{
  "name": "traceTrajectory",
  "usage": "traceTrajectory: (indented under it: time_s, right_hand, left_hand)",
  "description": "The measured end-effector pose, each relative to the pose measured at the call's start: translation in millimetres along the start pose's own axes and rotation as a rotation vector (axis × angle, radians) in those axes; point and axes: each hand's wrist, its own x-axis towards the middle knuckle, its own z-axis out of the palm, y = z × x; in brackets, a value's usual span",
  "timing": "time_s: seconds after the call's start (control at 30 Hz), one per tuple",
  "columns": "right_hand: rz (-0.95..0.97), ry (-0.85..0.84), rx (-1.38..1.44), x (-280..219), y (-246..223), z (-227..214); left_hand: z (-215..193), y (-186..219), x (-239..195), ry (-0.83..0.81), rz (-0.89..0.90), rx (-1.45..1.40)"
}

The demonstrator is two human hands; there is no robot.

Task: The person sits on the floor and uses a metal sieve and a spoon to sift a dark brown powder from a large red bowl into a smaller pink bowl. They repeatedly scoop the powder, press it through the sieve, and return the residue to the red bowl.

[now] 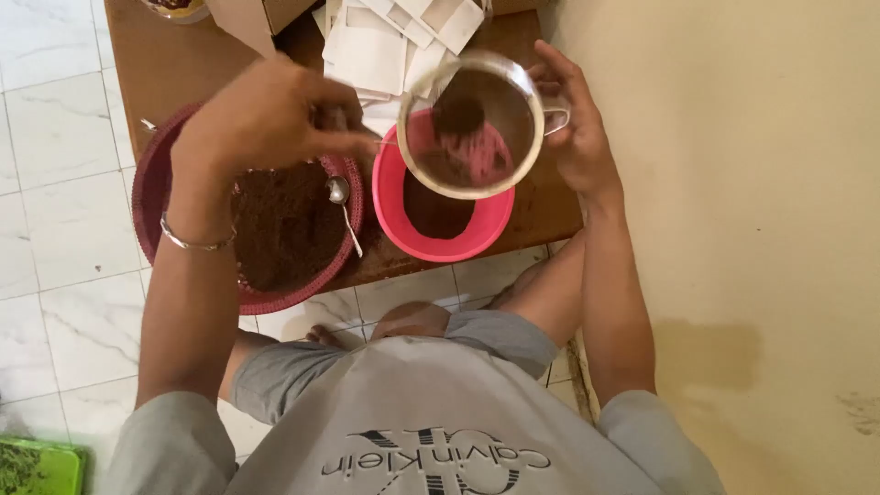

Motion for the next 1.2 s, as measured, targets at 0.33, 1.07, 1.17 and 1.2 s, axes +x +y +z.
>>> traceTrajectory:
  time_s: [0.33,1.07,1.17,1.2]
  right_hand:
    - [-0.014,-0.038,0.087,-2.9,-0.8,-4.8]
    - [0.03,-0.01,0.146,-10.4,0.2,-14.2]
    - [0.001,-0.009,0.151,-8.3,4.4,-16.7]
    - [-0.021,-0.034,0.251,-9.0,6.0,-16.0]
  left_hand:
    - [6.4,-3.7,2.6,0.074,0.052,0.041]
    - [11.7,-0.7,15.3,0.063,0.084,0.066]
    - [9.5,1.6,17.8,0.07,0.105,0.069]
    - [9.7,2.6,16.9,0.102,0.093,0.051]
